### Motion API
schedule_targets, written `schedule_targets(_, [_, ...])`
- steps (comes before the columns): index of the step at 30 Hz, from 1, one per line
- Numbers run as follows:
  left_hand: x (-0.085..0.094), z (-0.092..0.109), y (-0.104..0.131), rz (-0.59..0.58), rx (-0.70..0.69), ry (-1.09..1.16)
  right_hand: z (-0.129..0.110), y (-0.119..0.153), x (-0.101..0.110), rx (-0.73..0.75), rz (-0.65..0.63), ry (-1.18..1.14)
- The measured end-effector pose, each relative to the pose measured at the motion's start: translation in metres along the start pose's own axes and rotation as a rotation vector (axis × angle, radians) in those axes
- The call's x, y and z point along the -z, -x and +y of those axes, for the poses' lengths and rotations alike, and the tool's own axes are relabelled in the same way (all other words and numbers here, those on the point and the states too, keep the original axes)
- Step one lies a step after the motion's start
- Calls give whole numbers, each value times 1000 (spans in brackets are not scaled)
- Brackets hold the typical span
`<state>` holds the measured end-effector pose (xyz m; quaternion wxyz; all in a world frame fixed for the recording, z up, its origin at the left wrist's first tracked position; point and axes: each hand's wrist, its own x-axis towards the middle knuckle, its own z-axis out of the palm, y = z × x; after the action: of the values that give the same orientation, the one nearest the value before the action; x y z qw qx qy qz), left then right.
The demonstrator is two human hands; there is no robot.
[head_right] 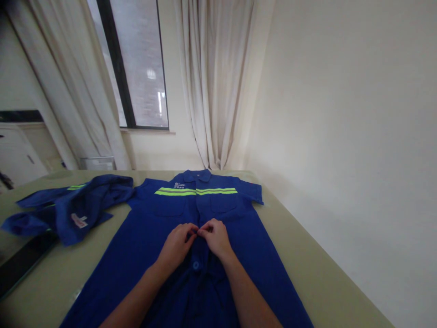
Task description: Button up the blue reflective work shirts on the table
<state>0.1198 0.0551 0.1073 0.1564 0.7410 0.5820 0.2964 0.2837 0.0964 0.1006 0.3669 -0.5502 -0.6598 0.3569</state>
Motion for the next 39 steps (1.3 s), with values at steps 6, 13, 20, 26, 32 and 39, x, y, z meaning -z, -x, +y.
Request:
schedule_targets(6, [2,3,1,-9,-120,-239,4,-6,-5,-90,-52,-23])
schedule_targets(13, [2,-5,2,34,-30,-222,-6,12,-10,75,38,186])
schedule_targets(20, [-5,-4,30,62,-130,-225,-37,23,-12,-29,45,636])
schedule_targets(26, [19,24,108,-65,-337,-109,-49,11,-13,-28,-8,651])
schedule_targets(32, [-8,12,156,93,-594,-316,-32,3,-4,26,25,513])
schedule_targets(39, [-18,12,160,238,-469,-299,-35,-4,6,55,65,304])
